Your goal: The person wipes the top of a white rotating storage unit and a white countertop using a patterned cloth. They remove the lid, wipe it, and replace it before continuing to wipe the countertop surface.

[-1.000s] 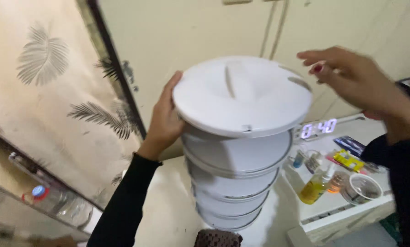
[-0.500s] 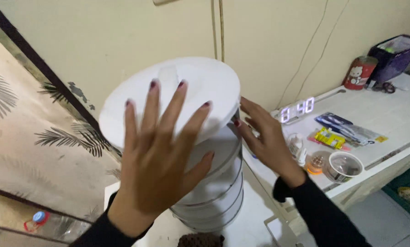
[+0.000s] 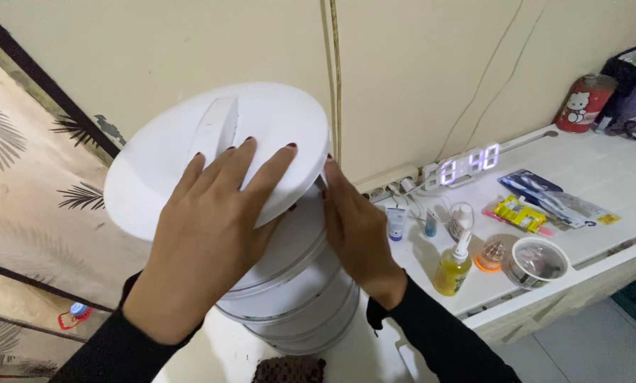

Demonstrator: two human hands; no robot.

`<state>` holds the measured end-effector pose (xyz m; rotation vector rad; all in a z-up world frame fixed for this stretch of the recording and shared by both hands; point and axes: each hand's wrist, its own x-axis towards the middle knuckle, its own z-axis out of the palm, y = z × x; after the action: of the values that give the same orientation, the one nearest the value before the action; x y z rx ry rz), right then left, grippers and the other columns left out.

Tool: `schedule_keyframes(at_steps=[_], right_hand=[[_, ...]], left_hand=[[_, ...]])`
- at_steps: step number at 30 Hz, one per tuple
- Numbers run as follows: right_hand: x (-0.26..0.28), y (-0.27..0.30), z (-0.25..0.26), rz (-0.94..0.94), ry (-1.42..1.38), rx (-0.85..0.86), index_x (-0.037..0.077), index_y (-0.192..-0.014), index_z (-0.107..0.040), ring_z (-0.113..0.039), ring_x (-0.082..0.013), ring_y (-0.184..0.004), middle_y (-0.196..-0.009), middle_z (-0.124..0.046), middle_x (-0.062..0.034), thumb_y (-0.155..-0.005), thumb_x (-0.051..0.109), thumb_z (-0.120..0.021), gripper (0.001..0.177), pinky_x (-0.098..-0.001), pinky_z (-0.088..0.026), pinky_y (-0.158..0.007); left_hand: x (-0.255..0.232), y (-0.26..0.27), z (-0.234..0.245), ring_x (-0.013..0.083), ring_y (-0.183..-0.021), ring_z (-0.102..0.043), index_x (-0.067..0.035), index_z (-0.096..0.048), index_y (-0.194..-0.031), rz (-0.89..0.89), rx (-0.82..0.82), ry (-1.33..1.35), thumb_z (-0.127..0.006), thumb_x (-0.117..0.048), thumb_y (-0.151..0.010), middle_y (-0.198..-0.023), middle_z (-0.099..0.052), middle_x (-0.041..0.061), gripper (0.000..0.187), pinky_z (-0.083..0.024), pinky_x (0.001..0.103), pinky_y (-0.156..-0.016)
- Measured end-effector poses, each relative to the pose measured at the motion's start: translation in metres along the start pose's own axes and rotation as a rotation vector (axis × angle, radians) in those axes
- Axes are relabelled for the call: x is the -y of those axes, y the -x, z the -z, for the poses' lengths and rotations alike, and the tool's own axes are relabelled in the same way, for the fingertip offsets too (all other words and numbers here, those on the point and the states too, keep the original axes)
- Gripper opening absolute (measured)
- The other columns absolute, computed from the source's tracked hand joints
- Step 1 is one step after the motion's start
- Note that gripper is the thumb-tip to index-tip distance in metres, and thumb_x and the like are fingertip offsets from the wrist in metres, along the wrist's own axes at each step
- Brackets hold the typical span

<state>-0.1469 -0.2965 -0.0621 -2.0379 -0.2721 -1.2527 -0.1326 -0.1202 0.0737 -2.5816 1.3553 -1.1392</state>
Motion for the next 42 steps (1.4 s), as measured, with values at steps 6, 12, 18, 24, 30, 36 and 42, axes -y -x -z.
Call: schedule_keyframes(at_steps=[6,12,18,24,30,36,42], right_hand=[[0.014,-0.006,-0.002,0.050,0.028,-0.052,-0.003,-0.144,-0.046,-0.077,-0.0336,-0.107,-0.139,-0.065,-0.0247,-0.096,-0.007,-0.059,0.050,-0.0356,-0.063,-0.079],[-0.004,-0.001,-0.008,0.082,0.028,-0.037,-0.002,-0.146,-0.045,-0.077,-0.0317,-0.107,-0.139,-0.065,-0.0247,-0.095,-0.007,-0.061,0.054,-0.0319,-0.064,-0.079],[0.005,-0.008,0.004,-0.061,0.054,0.021,0.001,-0.141,-0.050,-0.077,-0.0277,-0.098,-0.129,-0.071,-0.0176,-0.091,0.009,-0.068,0.054,-0.0344,-0.060,-0.075],[0.011,-0.027,0.006,-0.109,0.004,0.035,-0.004,-0.130,-0.053,-0.071,-0.0328,-0.100,-0.119,-0.067,-0.0224,-0.089,0.014,-0.075,0.050,-0.0408,-0.062,-0.085],[0.015,-0.059,0.013,-0.076,-0.216,-0.063,-0.006,-0.126,-0.052,-0.069,-0.0339,-0.107,-0.113,-0.064,-0.0226,-0.089,-0.008,-0.045,0.038,-0.0405,-0.062,-0.089],[-0.003,-0.133,0.013,-0.099,-0.073,0.172,0.004,-0.123,-0.065,-0.057,-0.0324,-0.114,-0.119,-0.059,-0.0165,-0.113,0.028,-0.036,0.039,-0.0473,-0.050,-0.097],[0.024,-0.155,0.014,-0.325,-0.036,0.448,0.004,-0.132,-0.065,-0.054,-0.0450,-0.133,-0.146,-0.055,-0.0268,-0.099,0.062,-0.022,0.079,-0.0571,-0.046,-0.104]], left_hand=[[0.007,0.008,0.008,0.0339,-0.119,-0.065,-0.020,-0.054,-0.148,0.013,0.079,-0.014,-0.078,-0.031,-0.074,-0.135,-0.062,0.019,0.078,-0.048,0.054,-0.104],[0.010,0.008,0.007,0.0365,-0.120,-0.062,-0.020,-0.051,-0.150,0.037,0.135,0.021,-0.079,-0.030,-0.073,-0.135,-0.061,0.021,0.083,-0.047,0.056,-0.104],[0.016,0.007,0.020,0.0405,-0.126,-0.057,-0.017,-0.050,-0.151,0.030,0.147,0.140,-0.074,-0.047,-0.083,-0.143,-0.055,0.025,0.078,-0.044,0.054,-0.104],[0.068,0.037,0.033,0.0514,-0.144,-0.042,0.000,-0.045,-0.149,0.142,-0.086,0.427,-0.050,-0.044,-0.099,-0.156,-0.043,0.036,0.067,-0.038,0.065,-0.114],[0.150,0.064,-0.047,0.0488,-0.143,-0.039,0.004,-0.043,-0.148,0.580,-0.328,1.085,-0.028,-0.069,-0.102,-0.150,-0.044,0.033,0.088,-0.032,0.059,-0.117],[0.178,0.027,-0.050,0.0410,-0.136,-0.049,-0.004,-0.043,-0.152,0.791,-0.061,1.381,-0.032,-0.068,-0.092,-0.148,-0.047,0.028,0.088,-0.045,0.054,-0.111],[0.181,0.002,-0.046,0.0238,-0.125,-0.066,-0.005,-0.056,-0.144,0.925,0.250,1.139,-0.036,-0.040,-0.098,-0.150,-0.059,0.014,0.061,-0.054,0.026,-0.096]])
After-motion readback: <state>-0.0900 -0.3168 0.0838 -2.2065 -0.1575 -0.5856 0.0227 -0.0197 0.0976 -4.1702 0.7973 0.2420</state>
